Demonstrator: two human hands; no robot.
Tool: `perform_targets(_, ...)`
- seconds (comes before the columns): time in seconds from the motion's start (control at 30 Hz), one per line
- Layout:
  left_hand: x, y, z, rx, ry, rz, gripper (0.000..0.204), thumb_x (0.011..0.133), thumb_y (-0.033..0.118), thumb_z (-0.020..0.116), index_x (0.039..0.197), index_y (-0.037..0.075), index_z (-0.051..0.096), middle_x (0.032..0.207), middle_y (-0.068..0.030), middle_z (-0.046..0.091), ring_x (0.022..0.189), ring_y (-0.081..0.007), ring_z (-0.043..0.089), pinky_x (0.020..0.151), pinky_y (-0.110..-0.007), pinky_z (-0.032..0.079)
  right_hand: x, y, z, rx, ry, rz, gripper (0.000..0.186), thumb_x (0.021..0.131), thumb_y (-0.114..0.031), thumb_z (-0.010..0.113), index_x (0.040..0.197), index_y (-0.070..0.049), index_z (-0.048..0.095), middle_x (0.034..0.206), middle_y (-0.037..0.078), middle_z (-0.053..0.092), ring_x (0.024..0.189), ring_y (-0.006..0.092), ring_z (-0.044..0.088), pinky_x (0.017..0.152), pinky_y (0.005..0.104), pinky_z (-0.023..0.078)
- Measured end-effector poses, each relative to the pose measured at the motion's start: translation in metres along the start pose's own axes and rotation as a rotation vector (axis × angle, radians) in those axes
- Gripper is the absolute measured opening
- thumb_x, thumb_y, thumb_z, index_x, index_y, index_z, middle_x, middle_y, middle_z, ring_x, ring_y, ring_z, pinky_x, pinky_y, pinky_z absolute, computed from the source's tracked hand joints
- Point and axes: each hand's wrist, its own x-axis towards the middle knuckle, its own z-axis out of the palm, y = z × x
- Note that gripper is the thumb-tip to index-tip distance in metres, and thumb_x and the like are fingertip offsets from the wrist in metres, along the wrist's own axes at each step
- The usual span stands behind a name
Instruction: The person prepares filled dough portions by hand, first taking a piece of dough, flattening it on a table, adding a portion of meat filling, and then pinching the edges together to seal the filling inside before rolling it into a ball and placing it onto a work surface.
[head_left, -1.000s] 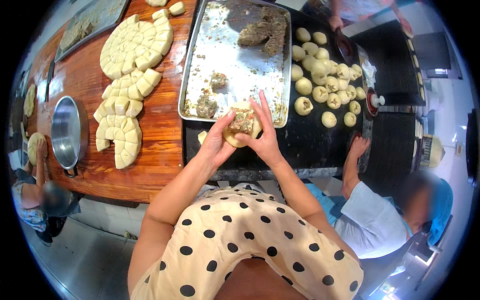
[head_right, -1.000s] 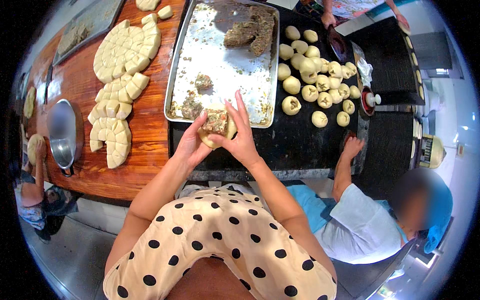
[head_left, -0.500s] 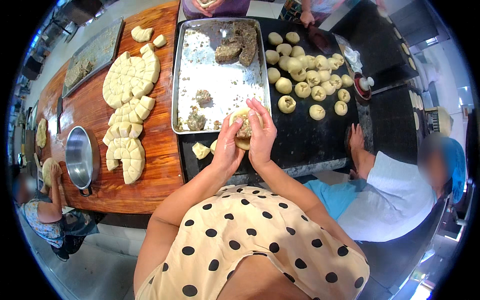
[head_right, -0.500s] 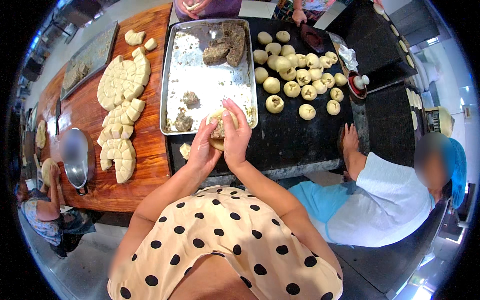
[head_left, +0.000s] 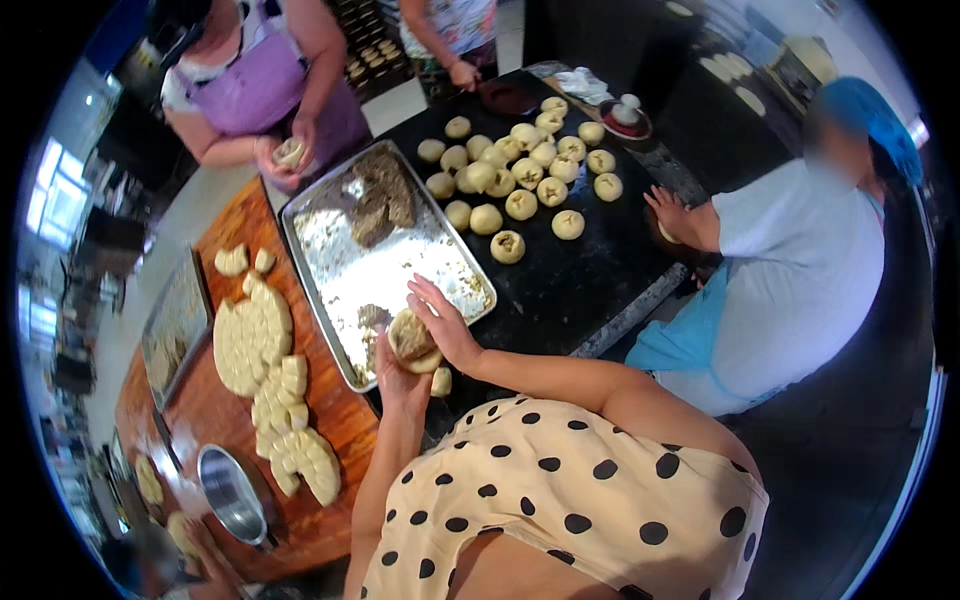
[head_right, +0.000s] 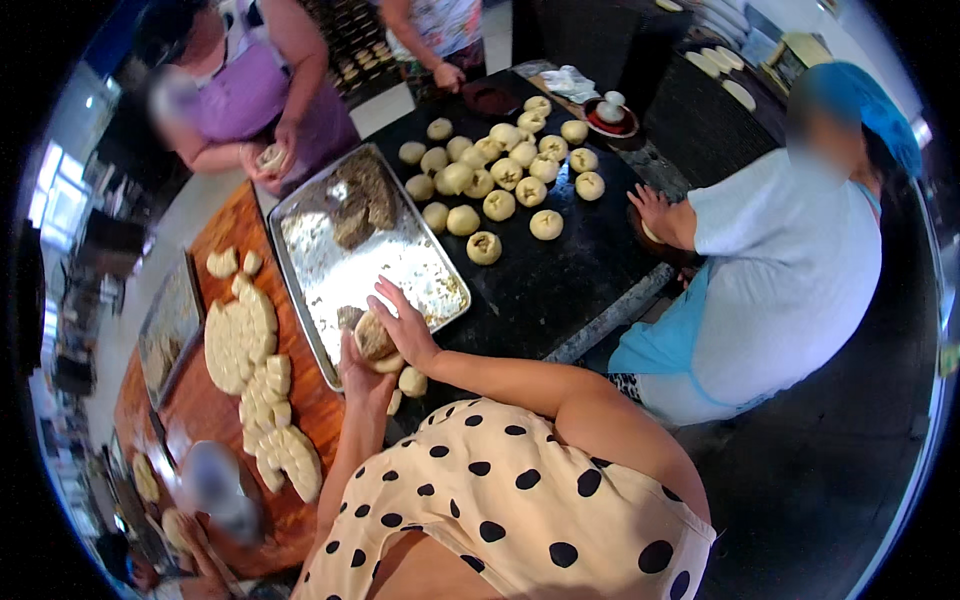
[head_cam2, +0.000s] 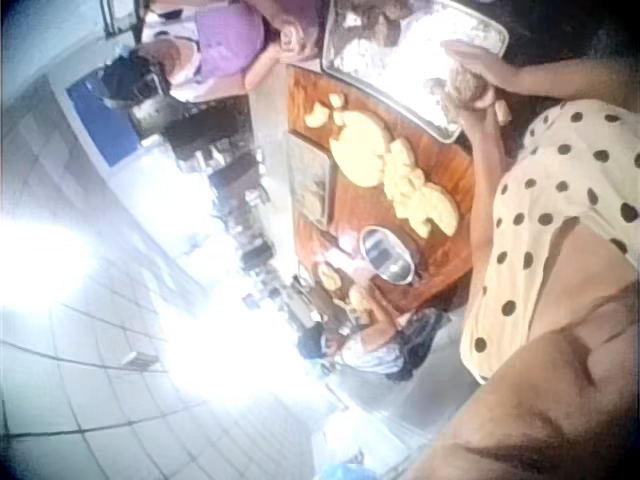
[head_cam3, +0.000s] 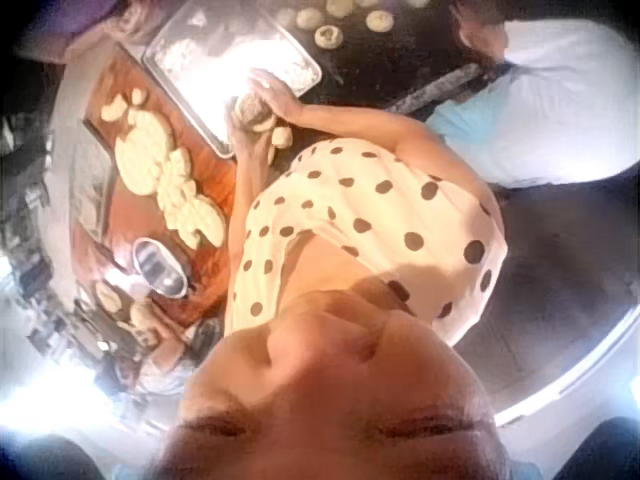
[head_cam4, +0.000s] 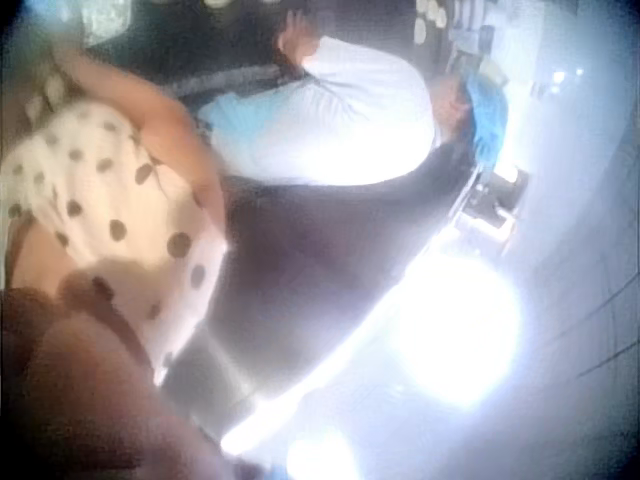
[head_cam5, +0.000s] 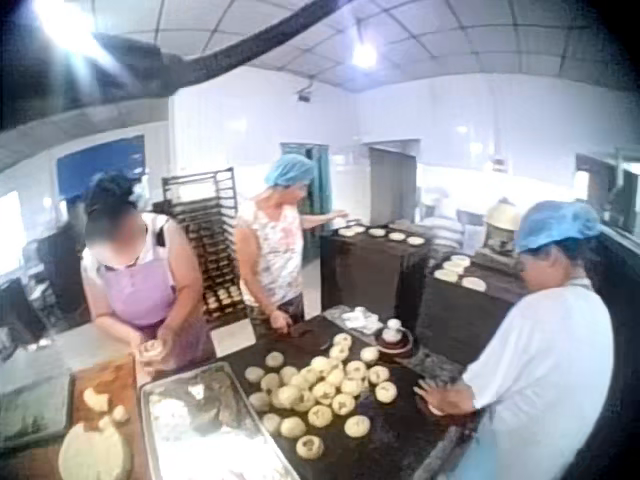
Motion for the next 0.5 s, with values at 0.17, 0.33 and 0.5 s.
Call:
perform_targets(0.17,0.01,-0.004,0.006,0.369,0.328,0.121,0.039,0.104,0.039,0.042,0.126,0.009,0.055,0.117,-0.0067,0.062,0.105,-0.0209,0.063,0.089,-0.037,0.053,-0.002,0.001,0.007,-0.509,-0.114,-0.132,0.03,0.1,-0.028,0.053,0.111,-0.002,0.065,0.107,0.016,0.067,0.102,0.0314,0.063,0.087,0.0378,0.049)
perform_targets(0.33,0.043,-0.007,-0.051,0.574,0.113,0.319,0.041,0.105,0.041,0.043,0.124,0.007,0.055,0.116,-0.0082,0.062,0.106,-0.0212,0.061,0.09,-0.039,0.052,-0.008,0.013,0.019,-0.51,0.075,-0.538,0.026,0.098,-0.023,0.051,0.089,-0.001,0.063,0.082,0.017,0.063,0.079,0.0398,0.06,0.074,0.0452,0.05)
perform_targets(0.5,0.004,0.027,0.051,0.283,-0.088,-0.143,0.06,0.097,0.061,0.049,0.132,0.012,0.051,0.122,-0.0068,0.059,0.114,-0.0238,0.059,0.096,-0.042,0.051,0.018,0.009,0.005,0.14,0.084,-0.033,0.03,0.102,-0.026,0.053,0.105,-0.001,0.069,0.102,0.005,0.071,0.087,0.0105,0.063,0.082,0.0289,0.05)
